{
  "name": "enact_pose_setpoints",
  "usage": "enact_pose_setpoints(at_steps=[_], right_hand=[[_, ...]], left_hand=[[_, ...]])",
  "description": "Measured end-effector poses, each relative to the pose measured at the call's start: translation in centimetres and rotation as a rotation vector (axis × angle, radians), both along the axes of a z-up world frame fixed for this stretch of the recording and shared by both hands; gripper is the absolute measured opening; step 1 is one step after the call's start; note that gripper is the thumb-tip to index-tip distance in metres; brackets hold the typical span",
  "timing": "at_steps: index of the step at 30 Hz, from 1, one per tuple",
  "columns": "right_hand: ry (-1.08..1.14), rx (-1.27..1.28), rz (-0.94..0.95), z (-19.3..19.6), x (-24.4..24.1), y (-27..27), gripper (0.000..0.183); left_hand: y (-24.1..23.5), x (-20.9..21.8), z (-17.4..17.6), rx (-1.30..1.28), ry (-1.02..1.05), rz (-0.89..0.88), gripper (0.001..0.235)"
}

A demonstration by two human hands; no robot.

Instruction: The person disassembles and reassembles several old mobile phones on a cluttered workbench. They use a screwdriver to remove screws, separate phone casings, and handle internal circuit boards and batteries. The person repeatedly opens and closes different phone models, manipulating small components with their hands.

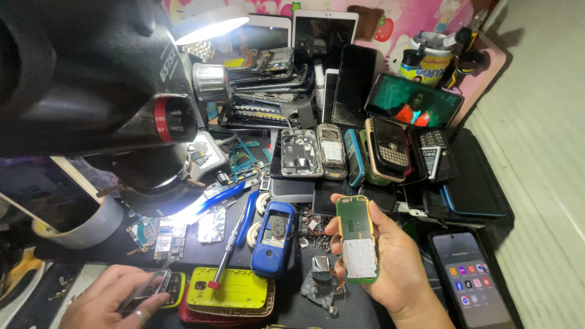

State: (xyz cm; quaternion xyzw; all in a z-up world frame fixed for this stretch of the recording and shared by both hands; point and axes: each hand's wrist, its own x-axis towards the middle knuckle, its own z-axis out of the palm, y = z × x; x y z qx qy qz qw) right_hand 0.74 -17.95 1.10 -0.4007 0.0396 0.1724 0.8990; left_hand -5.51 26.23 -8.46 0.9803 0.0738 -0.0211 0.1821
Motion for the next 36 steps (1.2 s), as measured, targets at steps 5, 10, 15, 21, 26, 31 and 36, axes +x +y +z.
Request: enact_pose_setpoints(at_steps=[5, 10, 15, 21, 26, 31, 36], right_hand=[[0.024, -0.031, -0.008, 0.0, 0.0, 0.1, 0.057], [0.014, -0.027, -0.005, 0.1, 0.0, 0.3, 0.057], [0.034, -0.045, -0.006, -0.2, 0.0, 0.3, 0.057], [0.011, -0.026, -0.095, 0.3, -0.2, 0.1, 0.056], [-0.011, -0.112, -0.157, 0.7, -0.9, 0.7, 0.049], [-0.037, -0.398, -0.265, 1.1, -0.3, -0.3, 0.041], [-0.234, -0.508, -0.395, 0.0, 0.4, -1.5, 0.034]], left_hand=[[1.0, -0.2, -0.9, 0.047, -0.045, -0.103, 0.041], [-4.2, -0.9, 4.1, 0.054, -0.318, -0.047, 0.024], [-13.2, 0.2, 10.4, -0.092, -0.85, -0.658, 0.012], [-23.3, 3.3, 11.4, -0.097, -0.825, -1.06, 0.023], [-26.6, 3.9, 10.0, -0.052, -0.785, -1.072, 0.019], [-25.2, 4.5, 10.5, -0.438, -0.665, -0.78, 0.018], [-24.2, 6.0, 11.8, -0.482, -0.313, -0.391, 0.023]])
